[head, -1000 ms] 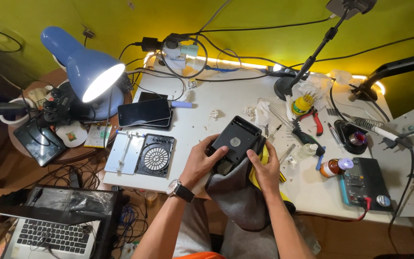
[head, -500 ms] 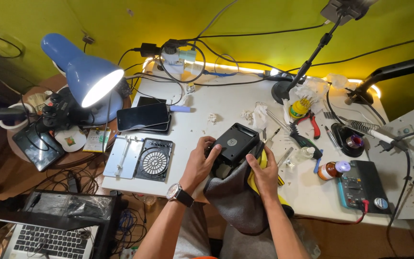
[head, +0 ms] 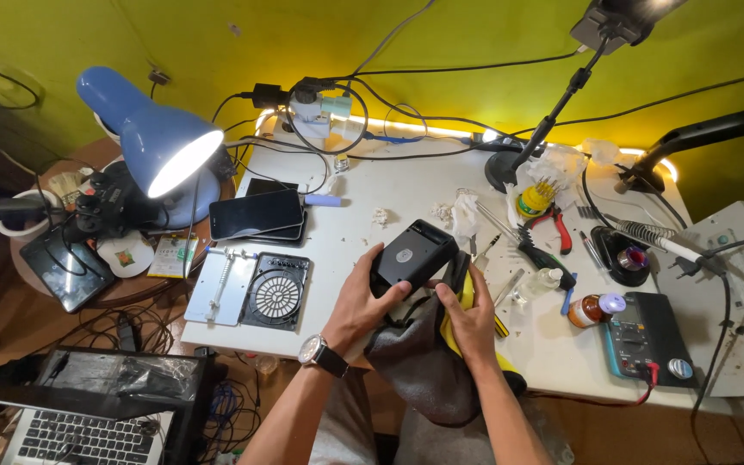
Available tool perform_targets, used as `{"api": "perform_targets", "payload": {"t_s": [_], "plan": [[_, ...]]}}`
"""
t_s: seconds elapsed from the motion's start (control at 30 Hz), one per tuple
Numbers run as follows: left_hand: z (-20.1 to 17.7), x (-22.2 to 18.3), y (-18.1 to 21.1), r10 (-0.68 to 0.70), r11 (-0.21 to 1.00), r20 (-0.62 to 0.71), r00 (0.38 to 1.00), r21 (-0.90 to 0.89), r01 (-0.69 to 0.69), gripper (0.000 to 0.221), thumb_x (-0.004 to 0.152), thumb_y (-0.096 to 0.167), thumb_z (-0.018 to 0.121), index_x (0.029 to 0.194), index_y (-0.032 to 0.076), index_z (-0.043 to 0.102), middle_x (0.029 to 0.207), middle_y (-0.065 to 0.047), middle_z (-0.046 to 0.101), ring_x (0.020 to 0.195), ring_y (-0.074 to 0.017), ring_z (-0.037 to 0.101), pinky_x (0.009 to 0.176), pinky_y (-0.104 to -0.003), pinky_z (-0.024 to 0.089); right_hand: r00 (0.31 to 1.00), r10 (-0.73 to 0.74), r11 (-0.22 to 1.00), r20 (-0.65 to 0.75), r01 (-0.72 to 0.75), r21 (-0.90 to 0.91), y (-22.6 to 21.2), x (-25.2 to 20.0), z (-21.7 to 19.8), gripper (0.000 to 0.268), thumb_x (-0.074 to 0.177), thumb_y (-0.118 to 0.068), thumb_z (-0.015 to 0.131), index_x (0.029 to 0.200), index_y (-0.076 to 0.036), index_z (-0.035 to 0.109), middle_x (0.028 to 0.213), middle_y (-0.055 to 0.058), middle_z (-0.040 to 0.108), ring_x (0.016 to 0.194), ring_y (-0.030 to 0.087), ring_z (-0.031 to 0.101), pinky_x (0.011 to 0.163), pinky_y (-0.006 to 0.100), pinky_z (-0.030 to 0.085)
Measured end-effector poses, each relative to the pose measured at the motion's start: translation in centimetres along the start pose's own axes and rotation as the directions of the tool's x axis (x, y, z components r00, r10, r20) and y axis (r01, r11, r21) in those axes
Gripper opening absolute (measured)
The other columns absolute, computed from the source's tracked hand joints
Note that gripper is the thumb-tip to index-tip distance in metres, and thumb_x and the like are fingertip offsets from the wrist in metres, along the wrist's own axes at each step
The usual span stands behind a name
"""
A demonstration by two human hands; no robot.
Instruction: Cleaning a computer fan unit with a brush and cloth before reassembling it into its plastic housing on a workbench.
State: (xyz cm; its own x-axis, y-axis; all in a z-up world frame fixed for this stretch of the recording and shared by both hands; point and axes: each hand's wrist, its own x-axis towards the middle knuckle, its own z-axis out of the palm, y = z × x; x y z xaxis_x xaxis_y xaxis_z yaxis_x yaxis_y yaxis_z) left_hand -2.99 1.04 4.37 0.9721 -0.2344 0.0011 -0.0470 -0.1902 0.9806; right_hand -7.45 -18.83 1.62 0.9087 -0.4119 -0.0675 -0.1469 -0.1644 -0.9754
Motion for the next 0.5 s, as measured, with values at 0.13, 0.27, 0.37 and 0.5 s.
{"api": "perform_targets", "payload": {"t_s": [0.13, 0.27, 0.37, 0.5], "plan": [[-0.4, 0.8, -1.8, -0.018, 0.998, 0.008, 1.000, -0.065, 0.018, 0.085, 0.088, 0.066, 0.055, 0.151, 0.010, 0.046, 0.135, -0.031, 0.058, 0.129, -0.0477, 0.054, 0.107, -0.057, 0.042, 0.989, -0.129, 0.981, 0.068, 0.117, 0.157, 0.7, 0.6, -0.1, 0.063, 0.092, -0.029, 0.075, 0.148, -0.011, 0.051, 0.103, 0.017, 0.078, 0.096, 0.023, 0.074, 0.093, 0.038, 0.055], [-0.3, 0.3, -1.5, -0.027, 0.983, -0.018, 0.999, -0.183, 0.023, 0.073, 0.098, 0.062, 0.033, 0.147, 0.012, 0.054, 0.134, -0.032, 0.059, 0.127, -0.0481, 0.055, 0.104, -0.055, 0.044, 0.973, -0.220, 0.961, 0.075, 0.203, 0.187, 1.1, 0.5, 0.4, 0.061, 0.093, -0.020, 0.074, 0.146, -0.005, 0.049, 0.109, 0.020, 0.078, 0.101, 0.022, 0.073, 0.091, 0.037, 0.056], [-0.1, 0.3, -1.6, 0.003, 0.990, -0.033, 0.999, -0.144, -0.008, 0.080, 0.091, 0.064, 0.044, 0.148, 0.008, 0.052, 0.131, -0.034, 0.059, 0.120, -0.0465, 0.060, 0.099, -0.054, 0.049, 0.977, -0.195, 0.955, 0.082, 0.170, 0.245, 1.1, 0.5, 0.3, 0.061, 0.095, -0.023, 0.070, 0.150, -0.006, 0.045, 0.117, 0.021, 0.076, 0.104, 0.023, 0.072, 0.091, 0.037, 0.057], [0.9, 0.5, -2.8, 0.199, 0.974, -0.039, 0.979, 0.118, -0.193, 0.099, 0.074, 0.063, 0.075, 0.150, 0.007, 0.047, 0.129, -0.023, 0.060, 0.120, -0.0443, 0.060, 0.097, -0.053, 0.051, 0.995, -0.095, 0.995, 0.000, 0.095, -0.016, 1.0, 0.4, -0.1, 0.076, 0.094, -0.061, 0.056, 0.154, -0.016, 0.044, 0.149, 0.019, 0.054, 0.136, 0.037, 0.052, 0.114, 0.052, 0.041]]}}
